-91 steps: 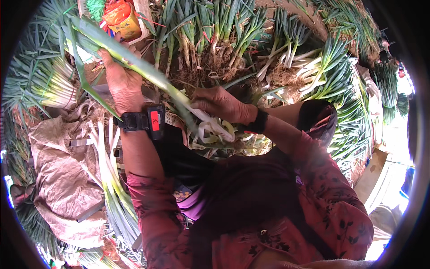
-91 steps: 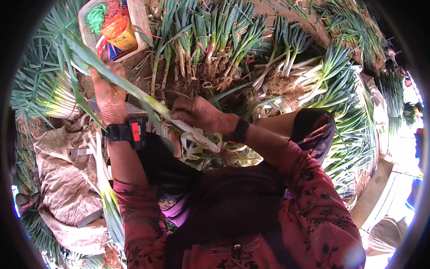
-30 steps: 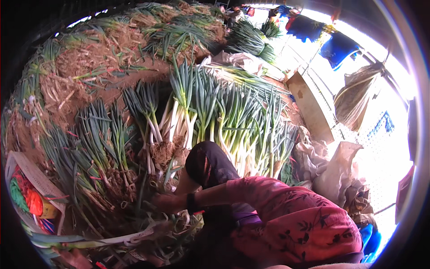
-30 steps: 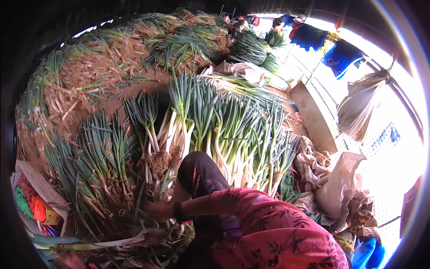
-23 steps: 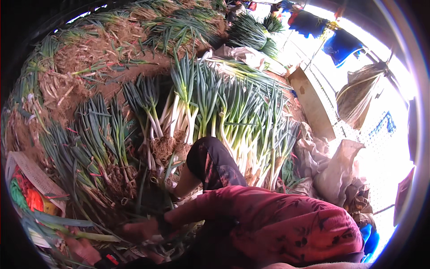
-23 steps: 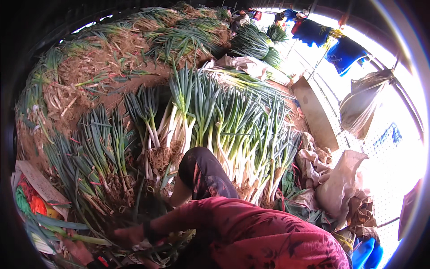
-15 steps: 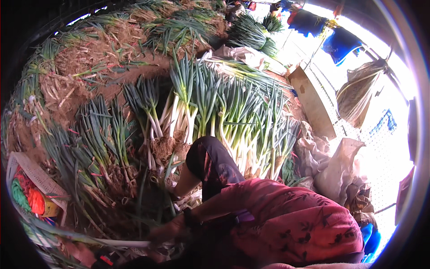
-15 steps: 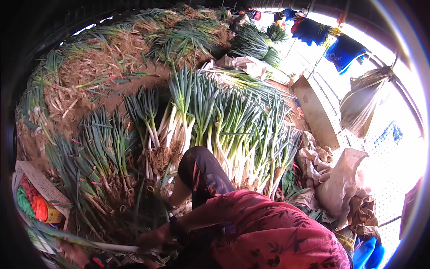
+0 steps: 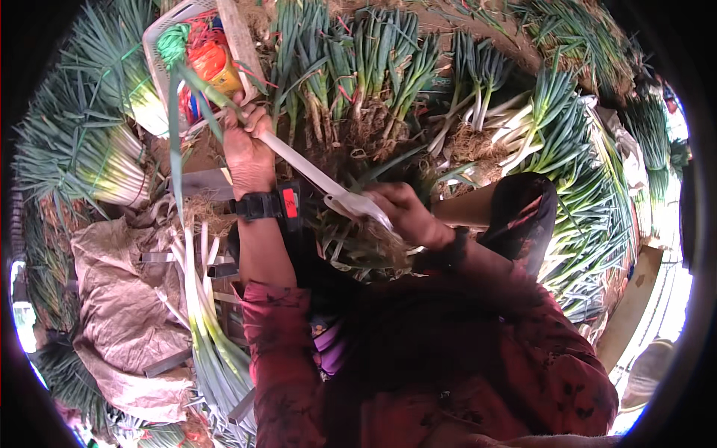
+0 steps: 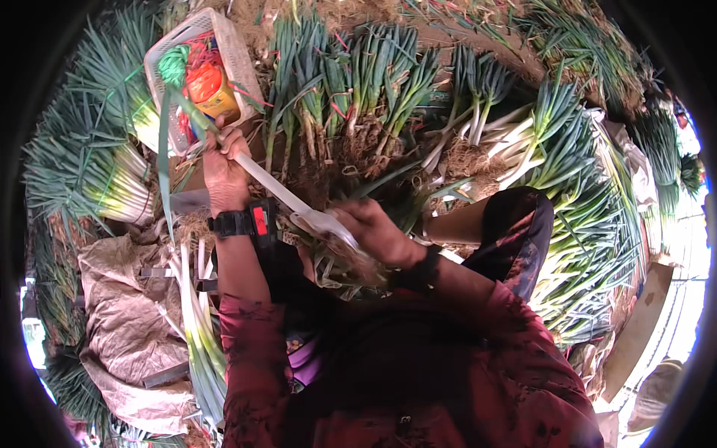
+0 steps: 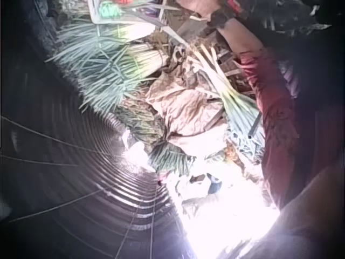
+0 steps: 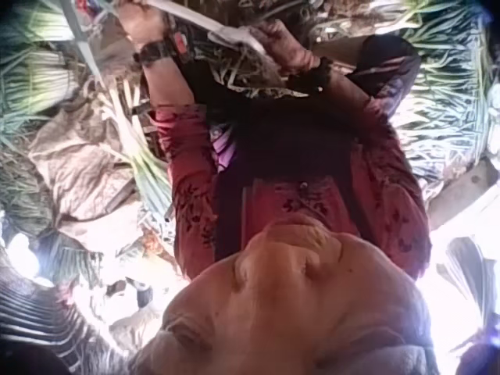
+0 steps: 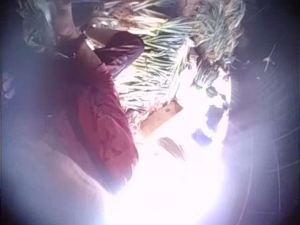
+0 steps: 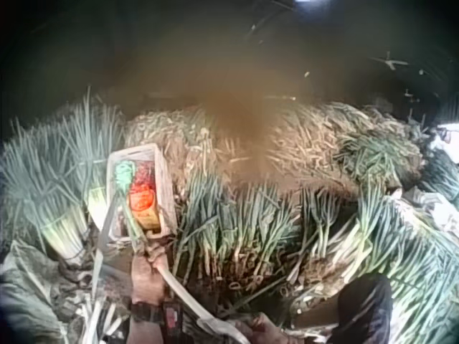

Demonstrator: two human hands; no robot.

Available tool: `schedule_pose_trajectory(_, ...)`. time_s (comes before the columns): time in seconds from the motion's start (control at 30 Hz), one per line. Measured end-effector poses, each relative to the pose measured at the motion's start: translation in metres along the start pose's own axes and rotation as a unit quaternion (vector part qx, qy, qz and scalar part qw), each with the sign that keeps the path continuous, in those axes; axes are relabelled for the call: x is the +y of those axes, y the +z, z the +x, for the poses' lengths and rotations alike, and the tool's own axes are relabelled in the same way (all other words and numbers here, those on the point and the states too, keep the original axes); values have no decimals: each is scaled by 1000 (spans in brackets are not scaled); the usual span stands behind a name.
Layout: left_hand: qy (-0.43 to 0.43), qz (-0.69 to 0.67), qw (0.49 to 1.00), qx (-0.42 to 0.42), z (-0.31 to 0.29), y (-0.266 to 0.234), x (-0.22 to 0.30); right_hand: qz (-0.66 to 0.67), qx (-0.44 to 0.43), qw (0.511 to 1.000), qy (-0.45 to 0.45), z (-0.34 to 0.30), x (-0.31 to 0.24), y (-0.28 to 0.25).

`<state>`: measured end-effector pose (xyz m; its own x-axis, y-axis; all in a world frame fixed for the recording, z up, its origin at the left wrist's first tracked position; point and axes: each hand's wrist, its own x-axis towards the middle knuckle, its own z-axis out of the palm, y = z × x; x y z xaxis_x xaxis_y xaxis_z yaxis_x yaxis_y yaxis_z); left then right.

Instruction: The person picks up leeks one by one from a pile, peels away the outer layers by hand, and places the cleaned leeks onto a separate stack.

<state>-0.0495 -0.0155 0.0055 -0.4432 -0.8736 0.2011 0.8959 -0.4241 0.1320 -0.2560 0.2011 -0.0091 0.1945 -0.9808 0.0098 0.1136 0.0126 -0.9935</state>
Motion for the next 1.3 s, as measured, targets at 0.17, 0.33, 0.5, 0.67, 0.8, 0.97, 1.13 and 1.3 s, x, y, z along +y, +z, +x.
schedule_pose_trajectory(0.17,223,152,946,180,3,-4,73,-238,-31,968,-73,-76,5,-33)
schedule_pose_trajectory(0.33,250,244,910,222,-1,6,45,-597,17,768,-234,-28,-8,-37)
schedule_pose_trajectory(0.5,215,299,908,198,-17,-6,45,-421,-20,862,-280,53,-17,22)
schedule_pose_trajectory(0.67,169,298,927,149,-21,-7,43,-481,-152,825,-256,35,-4,25)
schedule_pose_trajectory(0.8,231,322,905,157,-16,-37,94,-462,-228,844,-151,-44,27,-3)
schedule_pose_trajectory(0.97,233,514,799,208,-31,-63,105,-670,-162,719,-82,-74,77,-72)
schedule_pose_trajectory(1.13,210,424,842,260,-10,-42,41,-427,75,883,-180,15,39,-40)
schedule_pose_trajectory(1.3,127,444,853,243,-8,-26,-8,-414,-71,906,-57,8,22,9)
